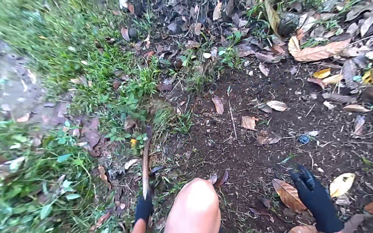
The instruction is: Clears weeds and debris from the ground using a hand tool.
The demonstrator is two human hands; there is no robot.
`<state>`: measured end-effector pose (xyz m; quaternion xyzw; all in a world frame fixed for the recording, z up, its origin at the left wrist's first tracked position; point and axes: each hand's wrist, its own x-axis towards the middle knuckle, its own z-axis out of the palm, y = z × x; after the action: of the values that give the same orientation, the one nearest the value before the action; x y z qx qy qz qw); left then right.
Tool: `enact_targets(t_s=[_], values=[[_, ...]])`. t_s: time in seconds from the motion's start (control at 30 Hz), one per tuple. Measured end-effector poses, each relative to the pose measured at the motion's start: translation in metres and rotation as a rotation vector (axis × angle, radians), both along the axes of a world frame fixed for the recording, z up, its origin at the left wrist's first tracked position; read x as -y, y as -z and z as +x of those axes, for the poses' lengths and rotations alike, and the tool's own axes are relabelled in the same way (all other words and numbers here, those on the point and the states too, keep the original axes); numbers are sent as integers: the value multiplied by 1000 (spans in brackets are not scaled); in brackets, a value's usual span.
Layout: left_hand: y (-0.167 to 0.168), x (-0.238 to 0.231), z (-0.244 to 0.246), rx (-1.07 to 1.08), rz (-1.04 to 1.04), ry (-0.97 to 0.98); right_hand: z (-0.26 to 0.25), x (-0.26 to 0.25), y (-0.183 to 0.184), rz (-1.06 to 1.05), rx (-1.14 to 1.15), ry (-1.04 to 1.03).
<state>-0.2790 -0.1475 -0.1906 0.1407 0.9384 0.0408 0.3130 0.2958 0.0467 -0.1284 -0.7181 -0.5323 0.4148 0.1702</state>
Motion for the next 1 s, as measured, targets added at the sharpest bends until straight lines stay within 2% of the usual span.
enact_targets(t_s=[0.03, 0.07, 0.13, 0.2, 0.3, 0.37, 0.4, 0.43, 0.47, 0.53, 0.57, 0.63, 0.7, 0.77, 0.87, 0.93, 1.0], values=[[-7, 29, 13, -6, -16, -12, -2, -1, -1, -18, -7, -21], [-13, 39, 26, -10, -1, 1, -4, -5, 1, -23, -14, -38], [-36, 16, 54, 31, 39, 96, -10, -12, 9, -23, -30, -72], [-62, -54, 78, 72, 63, 351, -14, -19, 19, -47, -40, -95], [-94, -191, 91, -36, 32, 900, -9, -22, 37, -75, -22, -83], [-85, -251, 70, -172, 120, 1118, 0, -19, 44, -83, -15, -35], [-72, -260, 50, -221, 145, 1120, 4, -17, 44, -87, -13, -3], [-56, -249, 27, -227, 109, 1028, 8, -15, 41, -86, -13, 25], [-36, -217, 5, -176, 34, 848, 10, -12, 37, -83, -13, 44], [-5, -113, -16, -29, -17, 400, 12, -8, 30, -75, -15, 53], [-2, -61, -11, 1, 0, 230, 11, -8, 26, -69, -14, 43], [-4, 12, 10, 10, -26, 63, 8, -8, 22, -64, -2, 19], [-12, 34, 29, 2, -17, 54, 3, -10, 24, -83, -4, -21], [-30, -3, 45, 17, 19, 182, -2, -13, 35, -100, -14, -61], [-72, -128, 54, 1, 16, 545, 0, -14, 50, -125, 4, -85], [-88, -213, 35, -98, 33, 786, 6, -12, 52, -127, 21, -65], [-79, -267, -3, -218, 65, 897, 14, -7, 48, -117, 27, -10]])
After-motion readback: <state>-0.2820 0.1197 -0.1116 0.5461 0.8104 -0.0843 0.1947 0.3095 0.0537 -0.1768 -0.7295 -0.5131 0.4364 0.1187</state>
